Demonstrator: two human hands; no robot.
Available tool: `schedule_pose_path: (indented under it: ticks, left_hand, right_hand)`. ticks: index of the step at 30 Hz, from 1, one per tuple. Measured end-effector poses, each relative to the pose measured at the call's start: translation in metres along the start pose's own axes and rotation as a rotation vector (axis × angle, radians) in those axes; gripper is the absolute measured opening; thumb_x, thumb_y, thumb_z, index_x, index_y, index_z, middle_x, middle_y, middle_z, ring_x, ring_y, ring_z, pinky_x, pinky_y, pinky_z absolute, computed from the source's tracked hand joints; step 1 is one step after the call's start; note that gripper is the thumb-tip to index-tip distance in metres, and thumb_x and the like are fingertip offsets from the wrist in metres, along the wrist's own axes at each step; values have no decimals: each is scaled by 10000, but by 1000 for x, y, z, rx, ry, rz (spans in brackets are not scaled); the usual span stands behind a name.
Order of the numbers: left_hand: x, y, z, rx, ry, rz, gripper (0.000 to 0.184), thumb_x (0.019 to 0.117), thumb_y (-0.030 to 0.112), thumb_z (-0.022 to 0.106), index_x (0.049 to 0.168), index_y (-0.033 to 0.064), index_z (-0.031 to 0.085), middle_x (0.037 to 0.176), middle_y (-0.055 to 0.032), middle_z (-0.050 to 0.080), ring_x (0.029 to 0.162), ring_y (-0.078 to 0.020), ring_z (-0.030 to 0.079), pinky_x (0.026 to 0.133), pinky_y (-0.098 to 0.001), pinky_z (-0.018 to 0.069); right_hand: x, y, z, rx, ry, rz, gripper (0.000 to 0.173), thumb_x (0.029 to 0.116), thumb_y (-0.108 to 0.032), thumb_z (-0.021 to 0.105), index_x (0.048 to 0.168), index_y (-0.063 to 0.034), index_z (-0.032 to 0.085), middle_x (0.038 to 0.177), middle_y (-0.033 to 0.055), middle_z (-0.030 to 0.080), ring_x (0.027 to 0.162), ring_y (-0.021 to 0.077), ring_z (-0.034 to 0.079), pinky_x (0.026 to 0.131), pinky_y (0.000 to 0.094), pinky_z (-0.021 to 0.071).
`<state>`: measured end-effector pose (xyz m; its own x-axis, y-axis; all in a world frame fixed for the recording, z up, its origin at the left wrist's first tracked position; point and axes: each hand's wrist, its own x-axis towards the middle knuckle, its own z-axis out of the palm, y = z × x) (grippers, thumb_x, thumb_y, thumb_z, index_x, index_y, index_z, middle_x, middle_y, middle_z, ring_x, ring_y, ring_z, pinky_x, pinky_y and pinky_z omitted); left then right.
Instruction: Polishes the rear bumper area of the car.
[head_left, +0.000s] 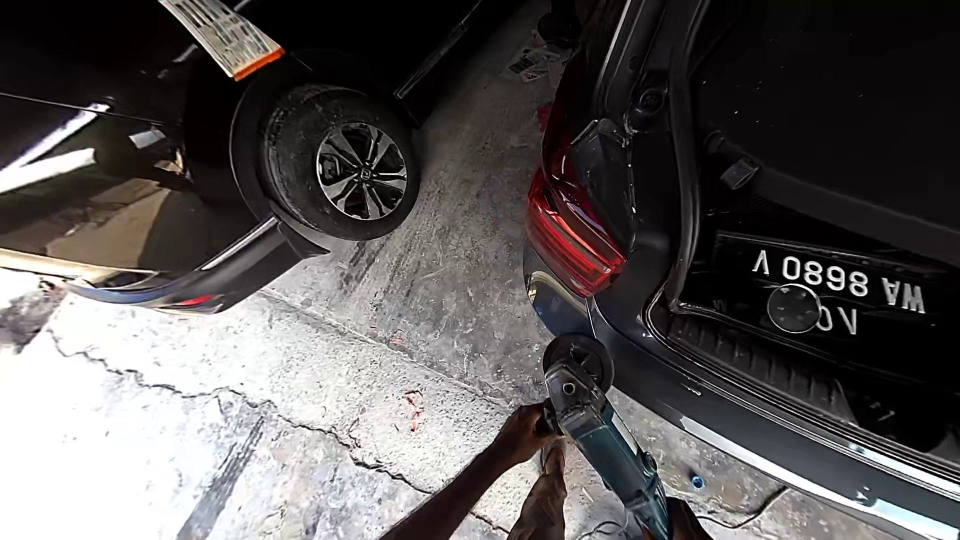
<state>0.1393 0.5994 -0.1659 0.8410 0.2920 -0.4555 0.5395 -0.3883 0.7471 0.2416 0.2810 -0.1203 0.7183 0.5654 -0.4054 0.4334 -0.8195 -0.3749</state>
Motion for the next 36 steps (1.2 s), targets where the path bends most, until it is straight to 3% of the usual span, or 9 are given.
schedule_pose_path:
  ticks: [4,7,11,17,20,24,28,31,36]
  left_hand:
    - [40,-30,-1,25,136,-101,382,930,364,683,1106,26,708,1056,-134,729,1028,-259,699,965,-494,528]
    - [52,-26,12,41,121,-167,346,921,327,661,1104,38,713,1071,-140,731,1047,-287,697,954,-519,527]
    - [58,1,14,72,89,-250,341,920,345,629,1086,61,717,1059,-138,737,1049,-303,701,927,-542,530]
    - [68,-9,-28,89,140,-324,357,918,359,651,1056,38,719,1033,-162,730,1026,-320,698,916,-544,530]
    - [81,-30,-61,94,185,-363,296,925,301,713,1030,25,717,976,-181,722,962,-345,699,868,-575,532]
    - [93,-42,-82,49,294,-303,236,895,222,766,991,18,699,898,-175,706,868,-325,692,801,-567,534]
    - [90,-28,-62,55,250,-313,276,866,264,781,972,22,697,889,-158,707,862,-307,698,805,-546,550]
    - [78,-10,-20,39,133,-348,379,863,381,730,1033,43,717,995,-138,727,990,-286,699,911,-523,542]
    - [59,9,25,16,65,-364,360,892,403,660,1002,68,737,1000,-125,744,1004,-286,709,903,-535,537]
  right_hand:
    - [42,-21,17,-71,154,-34,433,743,-295,816,1029,13,714,947,187,740,743,372,738,602,570,578]
    - [44,-15,23,-102,167,-12,454,729,-283,820,1027,40,703,952,207,734,758,378,740,610,578,576]
    - [38,-15,23,-103,103,76,485,793,-318,785,1083,59,687,1013,207,736,865,372,746,689,564,587]
    - [65,-49,25,-106,176,-11,452,720,-270,833,1021,38,696,920,209,729,715,387,732,572,580,565]
    - [95,-82,34,-138,230,-63,457,670,-297,844,993,-5,705,885,156,726,679,327,730,533,519,571]
    - [119,-103,33,-129,260,-94,438,694,-330,815,983,-19,709,872,126,724,679,293,730,528,469,573]
    - [108,-71,25,-154,237,-104,446,680,-322,824,983,-19,701,866,128,716,666,291,725,517,472,571]
    - [81,-29,13,-147,165,-64,509,666,-304,859,1023,24,703,899,182,726,692,357,731,548,539,572]
    - [49,6,10,-103,5,51,529,796,-352,805,1100,62,677,1040,232,725,903,400,737,720,588,584]
